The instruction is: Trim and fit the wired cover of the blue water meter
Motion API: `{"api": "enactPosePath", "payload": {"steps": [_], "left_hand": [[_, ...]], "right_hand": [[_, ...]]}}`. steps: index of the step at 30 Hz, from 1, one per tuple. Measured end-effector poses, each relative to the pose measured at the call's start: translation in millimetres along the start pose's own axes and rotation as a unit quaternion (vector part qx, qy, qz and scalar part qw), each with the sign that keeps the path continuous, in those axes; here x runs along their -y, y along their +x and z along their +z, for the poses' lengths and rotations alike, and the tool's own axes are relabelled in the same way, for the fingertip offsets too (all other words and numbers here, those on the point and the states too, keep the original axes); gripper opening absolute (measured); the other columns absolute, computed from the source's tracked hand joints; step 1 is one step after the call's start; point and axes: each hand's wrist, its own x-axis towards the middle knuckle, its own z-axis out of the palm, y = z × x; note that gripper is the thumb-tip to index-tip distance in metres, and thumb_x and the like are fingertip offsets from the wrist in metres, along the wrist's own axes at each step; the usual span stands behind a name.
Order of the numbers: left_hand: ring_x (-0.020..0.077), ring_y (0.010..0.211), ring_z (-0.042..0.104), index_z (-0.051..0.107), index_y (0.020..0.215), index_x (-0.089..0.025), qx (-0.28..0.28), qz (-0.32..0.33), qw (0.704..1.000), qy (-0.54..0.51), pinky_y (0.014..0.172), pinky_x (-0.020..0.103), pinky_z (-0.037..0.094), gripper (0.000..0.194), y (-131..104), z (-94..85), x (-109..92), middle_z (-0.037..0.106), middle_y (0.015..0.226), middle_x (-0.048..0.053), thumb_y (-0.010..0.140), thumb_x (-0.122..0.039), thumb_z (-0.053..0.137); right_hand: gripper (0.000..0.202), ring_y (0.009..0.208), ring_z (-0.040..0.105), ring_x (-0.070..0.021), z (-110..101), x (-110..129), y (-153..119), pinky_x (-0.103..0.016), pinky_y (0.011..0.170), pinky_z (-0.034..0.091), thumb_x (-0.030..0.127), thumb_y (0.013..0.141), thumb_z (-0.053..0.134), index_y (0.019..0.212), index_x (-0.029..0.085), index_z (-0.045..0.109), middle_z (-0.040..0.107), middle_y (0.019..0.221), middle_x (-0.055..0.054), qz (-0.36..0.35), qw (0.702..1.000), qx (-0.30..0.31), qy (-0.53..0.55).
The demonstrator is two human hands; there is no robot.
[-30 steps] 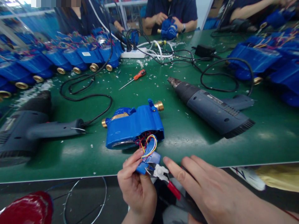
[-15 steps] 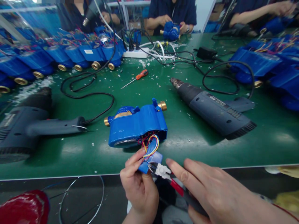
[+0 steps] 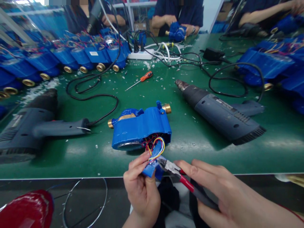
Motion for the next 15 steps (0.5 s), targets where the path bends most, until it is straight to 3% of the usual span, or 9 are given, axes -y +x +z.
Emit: {"api": "enactPosePath", "payload": {"steps": [4, 6, 9, 11, 15], "left_hand": [[0.0169, 0.105, 0.068, 0.044, 0.125, -0.027, -0.002, 0.031, 0.999, -0.009, 0.083, 0.031, 0.062, 0.056, 6, -0.5, -3, 0.064, 0.114, 0.003, 0.083, 0.006, 0.063], [0.0150, 0.109, 0.065, 0.045, 0.130, -0.029, 0.043, 0.086, 0.995, 0.026, 0.088, 0.030, 0.060, 0.066, 12, -5.1, -4, 0.060, 0.122, 0.003, 0.081, 0.012, 0.060], [0.0131, 0.115, 0.061, 0.058, 0.127, -0.022, 0.135, 0.127, 0.976, 0.111, 0.100, 0.025, 0.053, 0.056, 20, -16.0, -6, 0.060, 0.122, 0.005, 0.082, 0.012, 0.058], [0.0135, 0.114, 0.063, 0.058, 0.131, -0.020, 0.156, 0.106, 0.974, 0.122, 0.105, 0.025, 0.050, 0.057, 21, -22.2, -7, 0.064, 0.119, 0.005, 0.082, 0.010, 0.061], [0.0158, 0.112, 0.067, 0.056, 0.138, -0.026, 0.116, 0.019, 0.987, 0.107, 0.108, 0.028, 0.050, 0.065, 14, -26.6, -8, 0.069, 0.123, 0.001, 0.082, 0.005, 0.067]], "right_hand": [[0.054, 0.083, 0.071, -0.0189, -2, -6, -5, -0.028, 0.069, 0.063, 0.010, 0.072, 0.044, 0.122, 0.015, 0.063, 0.073, 0.098, -0.008, 0.007, 0.998, -0.019, -0.062], [0.053, 0.086, 0.069, -0.0245, -2, -11, -7, -0.040, 0.071, 0.063, 0.012, 0.074, 0.045, 0.124, 0.015, 0.062, 0.071, 0.101, -0.011, 0.010, 0.991, -0.024, -0.129], [0.049, 0.088, 0.066, -0.0303, -3, -17, -7, -0.054, 0.072, 0.060, 0.012, 0.079, 0.048, 0.126, 0.015, 0.061, 0.069, 0.104, -0.013, 0.007, 0.978, -0.046, -0.206], [0.048, 0.090, 0.064, -0.0308, -3, -19, -8, -0.054, 0.072, 0.059, 0.011, 0.081, 0.049, 0.127, 0.014, 0.060, 0.068, 0.104, -0.014, 0.003, 0.974, -0.063, -0.217], [0.042, 0.090, 0.064, -0.0238, -4, -18, -11, -0.040, 0.074, 0.061, 0.014, 0.087, 0.044, 0.127, 0.014, 0.059, 0.068, 0.105, -0.012, 0.002, 0.989, -0.057, -0.139]]}}
